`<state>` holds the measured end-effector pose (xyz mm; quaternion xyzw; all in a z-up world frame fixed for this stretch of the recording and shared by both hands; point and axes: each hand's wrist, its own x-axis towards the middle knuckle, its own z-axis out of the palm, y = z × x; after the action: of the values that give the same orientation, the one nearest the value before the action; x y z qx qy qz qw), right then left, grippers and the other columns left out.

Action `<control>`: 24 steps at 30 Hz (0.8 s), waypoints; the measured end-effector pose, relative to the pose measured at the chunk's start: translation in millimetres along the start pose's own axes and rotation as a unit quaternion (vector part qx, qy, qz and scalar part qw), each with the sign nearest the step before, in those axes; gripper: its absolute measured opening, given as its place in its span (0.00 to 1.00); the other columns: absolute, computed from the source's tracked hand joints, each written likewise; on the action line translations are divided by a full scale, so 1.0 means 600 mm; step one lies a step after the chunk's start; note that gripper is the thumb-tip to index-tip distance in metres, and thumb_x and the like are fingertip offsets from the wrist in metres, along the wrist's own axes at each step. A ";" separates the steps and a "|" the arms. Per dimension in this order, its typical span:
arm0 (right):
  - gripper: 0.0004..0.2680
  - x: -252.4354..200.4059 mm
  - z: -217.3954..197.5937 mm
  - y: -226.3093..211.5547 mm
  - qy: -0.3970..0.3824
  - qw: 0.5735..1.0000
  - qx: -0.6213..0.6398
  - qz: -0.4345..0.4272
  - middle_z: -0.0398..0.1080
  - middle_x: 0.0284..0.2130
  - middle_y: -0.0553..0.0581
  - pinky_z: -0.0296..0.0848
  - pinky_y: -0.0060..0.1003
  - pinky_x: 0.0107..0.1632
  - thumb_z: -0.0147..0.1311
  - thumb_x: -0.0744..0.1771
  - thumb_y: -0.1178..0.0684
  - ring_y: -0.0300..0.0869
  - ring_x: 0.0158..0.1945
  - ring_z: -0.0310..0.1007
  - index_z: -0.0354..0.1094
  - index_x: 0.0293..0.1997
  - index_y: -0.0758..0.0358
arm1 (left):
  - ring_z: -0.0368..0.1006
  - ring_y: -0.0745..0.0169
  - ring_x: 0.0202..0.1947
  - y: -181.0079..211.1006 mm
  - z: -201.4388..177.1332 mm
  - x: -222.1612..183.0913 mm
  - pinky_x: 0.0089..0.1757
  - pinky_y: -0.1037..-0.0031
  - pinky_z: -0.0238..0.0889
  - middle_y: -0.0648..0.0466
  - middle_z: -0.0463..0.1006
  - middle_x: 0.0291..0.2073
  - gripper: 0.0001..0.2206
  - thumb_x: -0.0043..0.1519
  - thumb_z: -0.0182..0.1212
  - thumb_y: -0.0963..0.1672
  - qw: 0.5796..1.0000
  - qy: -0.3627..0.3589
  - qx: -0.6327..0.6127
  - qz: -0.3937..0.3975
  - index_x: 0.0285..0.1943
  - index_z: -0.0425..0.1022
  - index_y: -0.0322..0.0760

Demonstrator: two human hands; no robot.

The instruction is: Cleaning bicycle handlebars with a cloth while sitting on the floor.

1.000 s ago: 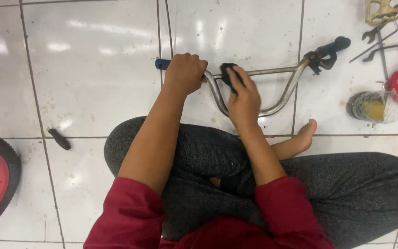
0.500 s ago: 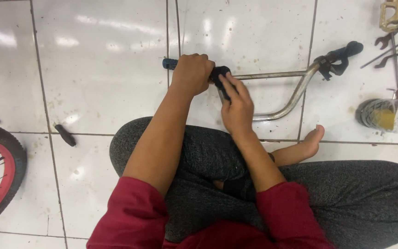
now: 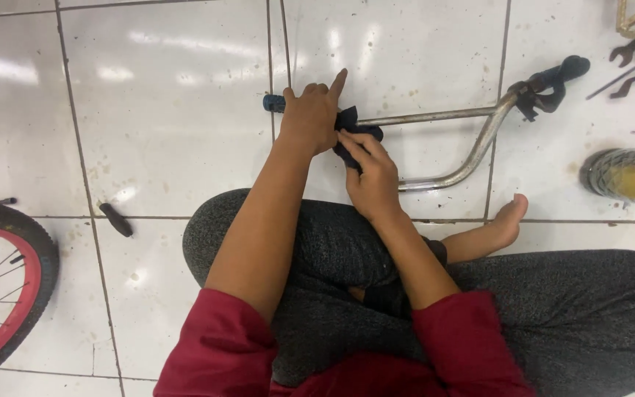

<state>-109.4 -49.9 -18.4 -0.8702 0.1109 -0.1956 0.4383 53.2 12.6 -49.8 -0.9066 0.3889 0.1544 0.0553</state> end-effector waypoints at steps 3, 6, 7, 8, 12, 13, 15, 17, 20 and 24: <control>0.19 0.016 -0.025 -0.006 0.054 0.997 0.056 0.009 0.70 0.54 0.59 0.69 0.39 0.63 0.51 0.62 0.73 0.49 0.58 0.72 0.70 0.58 0.65 | 0.72 0.49 0.50 0.000 0.003 0.002 0.53 0.46 0.55 0.51 0.79 0.47 0.42 0.53 0.67 0.45 1.000 0.001 0.001 0.003 0.79 0.51 0.43; 0.22 0.017 -0.019 0.012 0.071 0.997 0.011 0.002 0.62 0.65 0.59 0.56 0.49 0.72 0.45 0.69 0.72 0.52 0.70 0.58 0.61 0.71 0.57 | 0.76 0.49 0.49 -0.006 -0.009 0.001 0.55 0.39 0.55 0.47 0.82 0.49 0.34 0.54 0.63 0.42 0.999 -0.026 -0.026 0.030 0.75 0.62 0.42; 0.22 0.014 -0.011 0.011 0.068 0.998 0.011 -0.002 0.62 0.65 0.59 0.56 0.49 0.72 0.45 0.69 0.72 0.52 0.70 0.58 0.61 0.71 0.57 | 0.76 0.49 0.49 -0.009 -0.003 0.004 0.55 0.39 0.55 0.47 0.82 0.49 0.34 0.54 0.63 0.42 0.999 -0.025 -0.027 0.026 0.75 0.62 0.42; 0.21 0.011 -0.005 0.010 0.031 0.999 -0.019 0.000 0.64 0.63 0.60 0.57 0.47 0.71 0.49 0.68 0.72 0.52 0.69 0.60 0.64 0.69 0.60 | 0.77 0.51 0.46 -0.010 0.003 0.008 0.54 0.41 0.55 0.49 0.82 0.46 0.29 0.55 0.61 0.43 0.999 -0.021 -0.021 0.027 0.71 0.68 0.43; 0.19 -0.008 -0.005 0.014 -0.023 0.995 -0.098 0.023 0.69 0.56 0.60 0.62 0.44 0.69 0.54 0.65 0.71 0.50 0.63 0.67 0.69 0.64 0.62 | 0.76 0.54 0.40 -0.007 0.019 0.012 0.52 0.46 0.56 0.52 0.83 0.40 0.22 0.56 0.60 0.43 1.000 -0.012 0.008 0.023 0.62 0.77 0.47; 0.19 -0.018 -0.011 0.012 -0.024 0.994 -0.100 0.023 0.69 0.56 0.60 0.62 0.44 0.69 0.54 0.65 0.71 0.50 0.63 0.67 0.69 0.64 0.62 | 0.76 0.54 0.40 -0.007 0.014 0.008 0.52 0.46 0.56 0.52 0.83 0.40 0.22 0.56 0.60 0.43 1.000 -0.013 0.005 0.023 0.62 0.77 0.47; 0.18 -0.035 -0.029 0.012 -0.065 0.986 -0.146 0.043 0.68 0.53 0.60 0.68 0.44 0.63 0.54 0.66 0.69 0.51 0.60 0.69 0.69 0.64 0.60 | 0.77 0.55 0.41 -0.001 0.003 0.009 0.53 0.47 0.55 0.53 0.83 0.40 0.19 0.59 0.57 0.42 1.000 -0.020 0.020 0.011 0.60 0.79 0.48; 0.18 -0.055 -0.041 0.019 -0.084 0.978 -0.183 0.047 0.69 0.52 0.60 0.71 0.44 0.59 0.53 0.66 0.68 0.51 0.57 0.70 0.70 0.63 0.58 | 0.77 0.55 0.41 0.002 -0.015 0.007 0.53 0.48 0.55 0.54 0.83 0.40 0.20 0.59 0.56 0.43 1.000 -0.020 0.009 0.012 0.61 0.79 0.49; 0.18 -0.094 -0.053 0.033 -0.134 0.960 -0.239 0.054 0.71 0.50 0.60 0.74 0.42 0.51 0.52 0.67 0.67 0.50 0.52 0.72 0.70 0.63 0.57 | 0.77 0.54 0.44 0.001 -0.014 0.003 0.55 0.47 0.53 0.54 0.83 0.43 0.20 0.60 0.56 0.44 0.999 -0.036 -0.001 0.005 0.62 0.78 0.51; 0.16 -0.116 -0.109 0.016 -0.165 0.957 -0.230 0.066 0.72 0.50 0.60 0.74 0.43 0.48 0.51 0.67 0.63 0.53 0.50 0.72 0.70 0.63 0.56 | 0.77 0.54 0.47 0.001 -0.018 -0.006 0.58 0.44 0.52 0.53 0.83 0.46 0.20 0.61 0.59 0.46 0.999 -0.043 0.008 0.008 0.64 0.77 0.52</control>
<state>-200.7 -77.6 -7.9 -0.9586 0.1358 0.0112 0.2501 53.0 12.4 -38.7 -0.8956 0.3944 0.1907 0.0781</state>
